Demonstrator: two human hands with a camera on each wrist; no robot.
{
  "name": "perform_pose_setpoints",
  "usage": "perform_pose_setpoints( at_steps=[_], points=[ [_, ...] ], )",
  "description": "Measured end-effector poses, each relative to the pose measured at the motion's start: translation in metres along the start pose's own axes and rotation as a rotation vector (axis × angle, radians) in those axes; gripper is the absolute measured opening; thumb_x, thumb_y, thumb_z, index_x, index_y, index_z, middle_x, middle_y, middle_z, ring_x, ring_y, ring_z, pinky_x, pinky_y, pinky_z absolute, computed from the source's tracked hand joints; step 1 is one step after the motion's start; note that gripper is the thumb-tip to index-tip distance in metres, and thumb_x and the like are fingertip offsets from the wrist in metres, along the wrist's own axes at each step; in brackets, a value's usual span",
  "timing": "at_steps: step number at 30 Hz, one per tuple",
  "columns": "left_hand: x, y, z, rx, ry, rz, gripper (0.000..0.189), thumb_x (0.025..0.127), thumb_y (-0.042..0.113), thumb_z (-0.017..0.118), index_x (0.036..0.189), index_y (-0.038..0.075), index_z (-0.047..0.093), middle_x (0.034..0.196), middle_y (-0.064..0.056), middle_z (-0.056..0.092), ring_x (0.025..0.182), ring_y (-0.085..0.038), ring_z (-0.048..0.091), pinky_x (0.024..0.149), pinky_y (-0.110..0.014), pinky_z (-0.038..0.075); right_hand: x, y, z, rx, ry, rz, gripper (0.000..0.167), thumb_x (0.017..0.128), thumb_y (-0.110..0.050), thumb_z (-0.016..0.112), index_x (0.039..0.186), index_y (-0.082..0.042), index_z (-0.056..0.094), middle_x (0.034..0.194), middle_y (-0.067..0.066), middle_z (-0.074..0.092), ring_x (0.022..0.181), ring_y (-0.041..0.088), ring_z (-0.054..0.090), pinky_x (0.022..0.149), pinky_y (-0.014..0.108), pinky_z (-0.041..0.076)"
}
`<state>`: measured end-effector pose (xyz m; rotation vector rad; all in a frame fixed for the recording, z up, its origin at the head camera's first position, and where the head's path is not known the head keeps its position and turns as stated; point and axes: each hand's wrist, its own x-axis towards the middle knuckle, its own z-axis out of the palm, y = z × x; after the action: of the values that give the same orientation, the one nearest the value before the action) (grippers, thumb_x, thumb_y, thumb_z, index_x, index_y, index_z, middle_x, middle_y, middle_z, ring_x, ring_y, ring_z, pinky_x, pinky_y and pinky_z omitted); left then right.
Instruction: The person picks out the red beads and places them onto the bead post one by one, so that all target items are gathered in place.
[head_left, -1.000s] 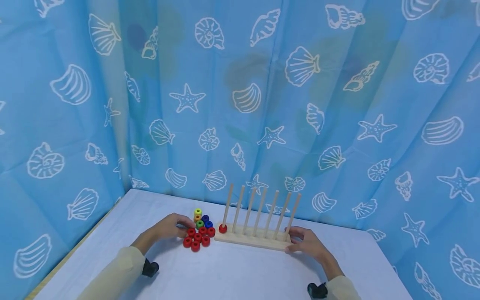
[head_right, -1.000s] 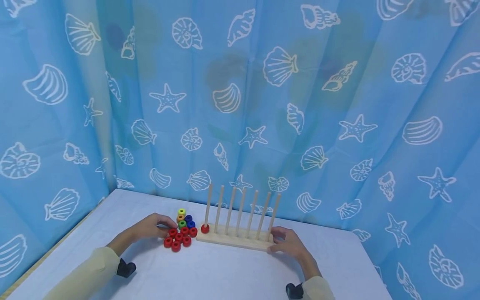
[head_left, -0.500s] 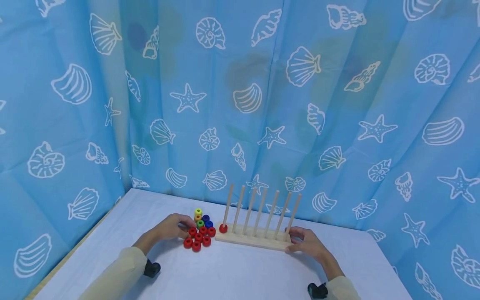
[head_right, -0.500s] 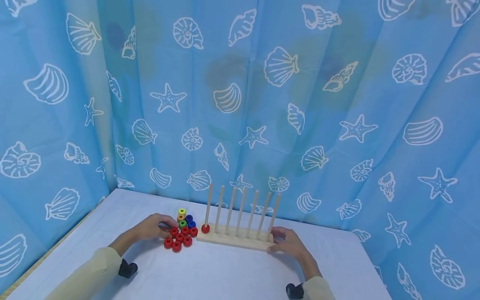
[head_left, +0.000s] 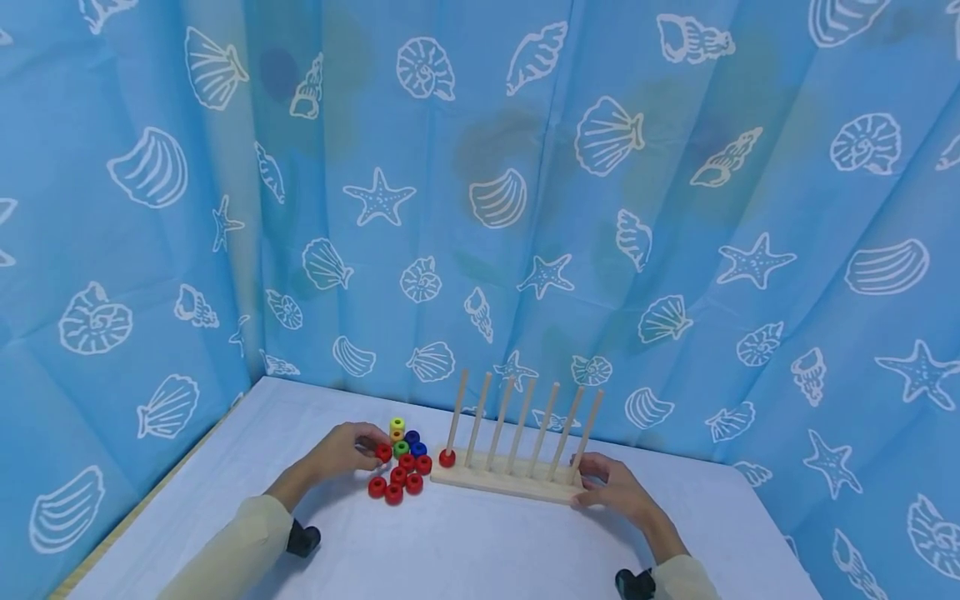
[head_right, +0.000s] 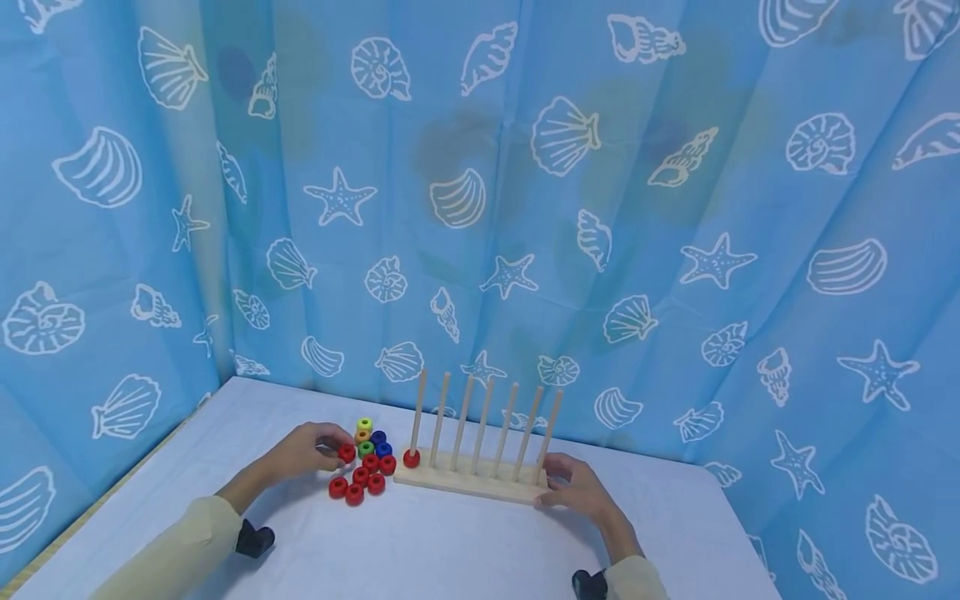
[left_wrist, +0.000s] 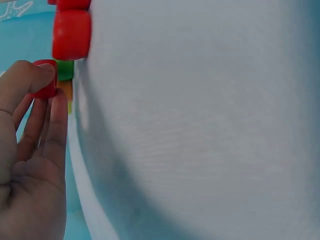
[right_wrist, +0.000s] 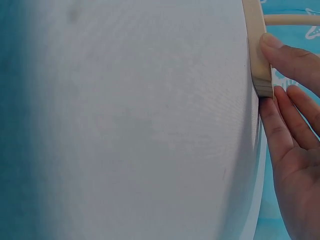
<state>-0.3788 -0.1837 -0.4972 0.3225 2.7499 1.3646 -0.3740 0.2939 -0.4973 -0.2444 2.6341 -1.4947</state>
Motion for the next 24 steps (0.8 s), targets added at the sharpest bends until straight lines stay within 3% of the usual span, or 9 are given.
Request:
perform_pose_setpoints(
  at_steps=[10, 24],
  points=[
    [0.001, 0.029, -0.007, -0.05, 0.063, 0.024, 0.033, 0.076, 0.004, 0.08, 0.106, 0.015, 0.07, 0.099, 0.002, 0.067, 0.098, -0.019, 0.063, 0.084, -0.036, 0.057, 0.0, 0.007, 0.001, 0.032, -0.009, 0.011, 0.078, 0.066, -0.01, 0.089, 0.134, -0.001, 0.053, 0.133, 0.018, 0.056, 0.131, 0.041, 0.044, 0.101, 0.041, 0.045],
    [0.011, 0.1, -0.016, -0.156, 0.056, 0.181, 0.036, 0.08, 0.009, 0.079, 0.114, 0.012, 0.066, 0.105, -0.002, 0.067, 0.103, -0.023, 0.064, 0.08, -0.036, 0.058, 0.001, 0.004, -0.002, 0.03, 0.0, 0.007, 0.077, 0.065, -0.008, 0.088, 0.134, 0.0, 0.053, 0.133, 0.019, 0.056, 0.131, 0.041, 0.044, 0.1, 0.039, 0.046]
  ],
)
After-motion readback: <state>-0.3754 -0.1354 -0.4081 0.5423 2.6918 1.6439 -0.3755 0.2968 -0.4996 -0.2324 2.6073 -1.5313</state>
